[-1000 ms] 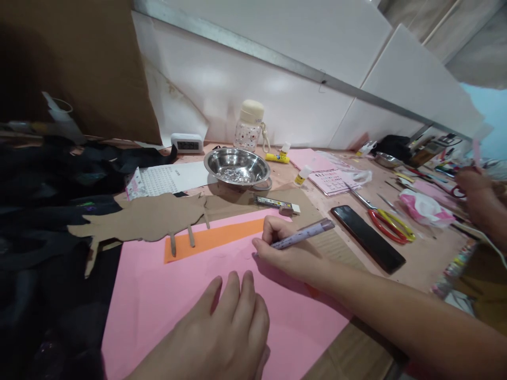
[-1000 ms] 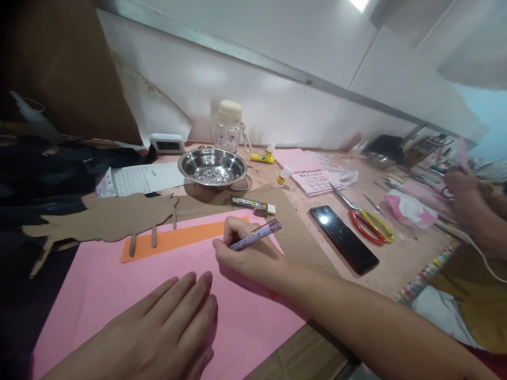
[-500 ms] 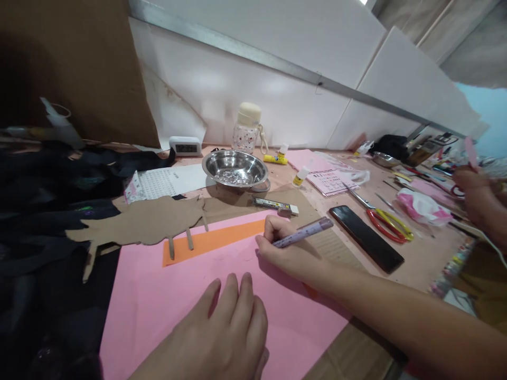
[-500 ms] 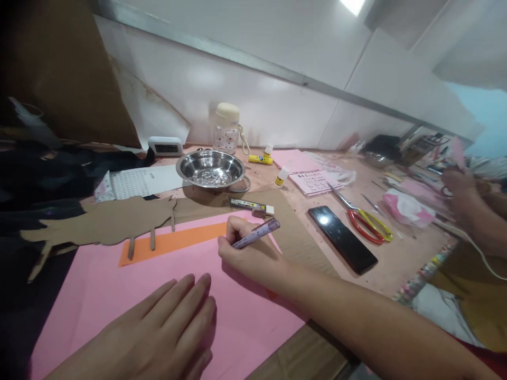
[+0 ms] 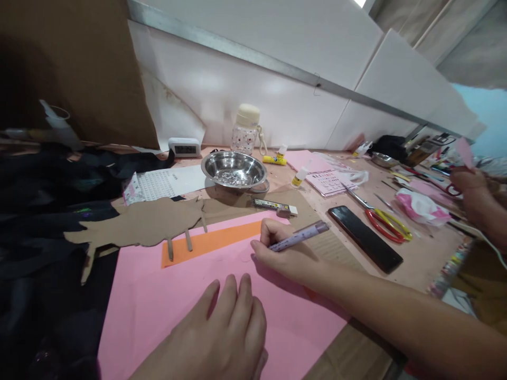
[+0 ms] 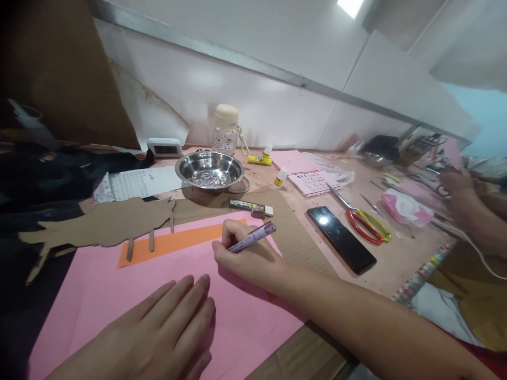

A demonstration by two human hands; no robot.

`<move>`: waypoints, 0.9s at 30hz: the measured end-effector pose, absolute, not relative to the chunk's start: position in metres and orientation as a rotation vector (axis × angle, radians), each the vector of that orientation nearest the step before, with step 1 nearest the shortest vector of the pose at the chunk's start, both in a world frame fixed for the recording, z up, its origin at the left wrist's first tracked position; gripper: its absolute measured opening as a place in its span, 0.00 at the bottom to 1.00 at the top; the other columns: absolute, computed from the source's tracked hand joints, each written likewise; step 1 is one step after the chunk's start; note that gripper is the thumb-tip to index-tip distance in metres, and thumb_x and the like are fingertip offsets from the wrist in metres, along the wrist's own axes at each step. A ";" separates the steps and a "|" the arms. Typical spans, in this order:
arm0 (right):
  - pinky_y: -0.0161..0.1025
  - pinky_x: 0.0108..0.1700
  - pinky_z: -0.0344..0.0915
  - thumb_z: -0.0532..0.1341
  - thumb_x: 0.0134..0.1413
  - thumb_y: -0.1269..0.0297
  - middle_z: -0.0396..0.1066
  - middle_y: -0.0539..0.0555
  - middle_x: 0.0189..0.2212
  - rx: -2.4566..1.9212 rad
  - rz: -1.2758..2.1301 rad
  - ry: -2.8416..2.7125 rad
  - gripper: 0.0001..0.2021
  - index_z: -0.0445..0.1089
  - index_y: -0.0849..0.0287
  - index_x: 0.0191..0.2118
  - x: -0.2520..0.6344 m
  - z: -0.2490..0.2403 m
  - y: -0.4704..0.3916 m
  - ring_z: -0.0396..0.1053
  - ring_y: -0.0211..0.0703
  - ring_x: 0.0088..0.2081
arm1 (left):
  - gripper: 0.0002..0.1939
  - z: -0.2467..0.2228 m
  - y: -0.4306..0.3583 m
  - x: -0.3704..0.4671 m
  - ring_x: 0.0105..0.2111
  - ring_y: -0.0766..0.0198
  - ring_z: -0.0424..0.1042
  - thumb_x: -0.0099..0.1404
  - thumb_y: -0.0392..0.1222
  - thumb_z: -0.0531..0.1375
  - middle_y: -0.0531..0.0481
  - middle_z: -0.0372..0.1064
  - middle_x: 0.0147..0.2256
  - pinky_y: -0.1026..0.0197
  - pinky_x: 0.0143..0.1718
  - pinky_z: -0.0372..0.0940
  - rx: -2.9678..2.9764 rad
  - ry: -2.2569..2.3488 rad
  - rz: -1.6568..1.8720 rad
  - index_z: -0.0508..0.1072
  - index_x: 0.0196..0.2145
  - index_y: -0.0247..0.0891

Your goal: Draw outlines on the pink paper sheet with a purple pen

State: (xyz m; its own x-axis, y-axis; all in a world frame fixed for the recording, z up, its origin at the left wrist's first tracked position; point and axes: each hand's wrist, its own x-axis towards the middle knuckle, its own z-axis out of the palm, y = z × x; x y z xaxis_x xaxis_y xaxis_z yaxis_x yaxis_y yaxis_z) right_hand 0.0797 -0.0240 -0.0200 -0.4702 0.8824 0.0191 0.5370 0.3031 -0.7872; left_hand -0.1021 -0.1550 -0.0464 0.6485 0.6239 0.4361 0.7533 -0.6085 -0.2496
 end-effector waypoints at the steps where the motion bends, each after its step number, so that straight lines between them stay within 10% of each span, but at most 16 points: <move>1: 0.40 0.29 0.55 0.63 0.60 0.62 0.60 0.44 0.23 -1.253 0.997 -2.130 0.16 0.55 0.52 0.26 0.080 -0.021 -0.023 0.59 0.39 0.26 | 0.21 -0.046 -0.156 -0.102 0.52 0.49 0.81 0.82 0.46 0.46 0.39 0.81 0.53 0.48 0.52 0.70 -2.464 -1.089 -0.421 0.75 0.54 0.34; 27: 0.39 0.31 0.59 0.63 0.63 0.61 0.57 0.43 0.24 -1.187 1.063 -1.887 0.16 0.55 0.52 0.28 0.084 -0.020 -0.020 0.59 0.39 0.27 | 0.21 -0.046 -0.158 -0.105 0.51 0.52 0.81 0.83 0.45 0.44 0.42 0.82 0.53 0.50 0.51 0.71 -2.448 -1.095 -0.393 0.75 0.54 0.37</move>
State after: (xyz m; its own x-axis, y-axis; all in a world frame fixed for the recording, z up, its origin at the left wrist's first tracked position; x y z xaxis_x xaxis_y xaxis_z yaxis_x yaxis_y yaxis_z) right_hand 0.0836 -0.0196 -0.0201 -0.3711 0.9224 0.1070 0.3868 0.2583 -0.8852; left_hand -0.1049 -0.1579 -0.0464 0.6482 0.6359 0.4188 0.7571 -0.5967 -0.2658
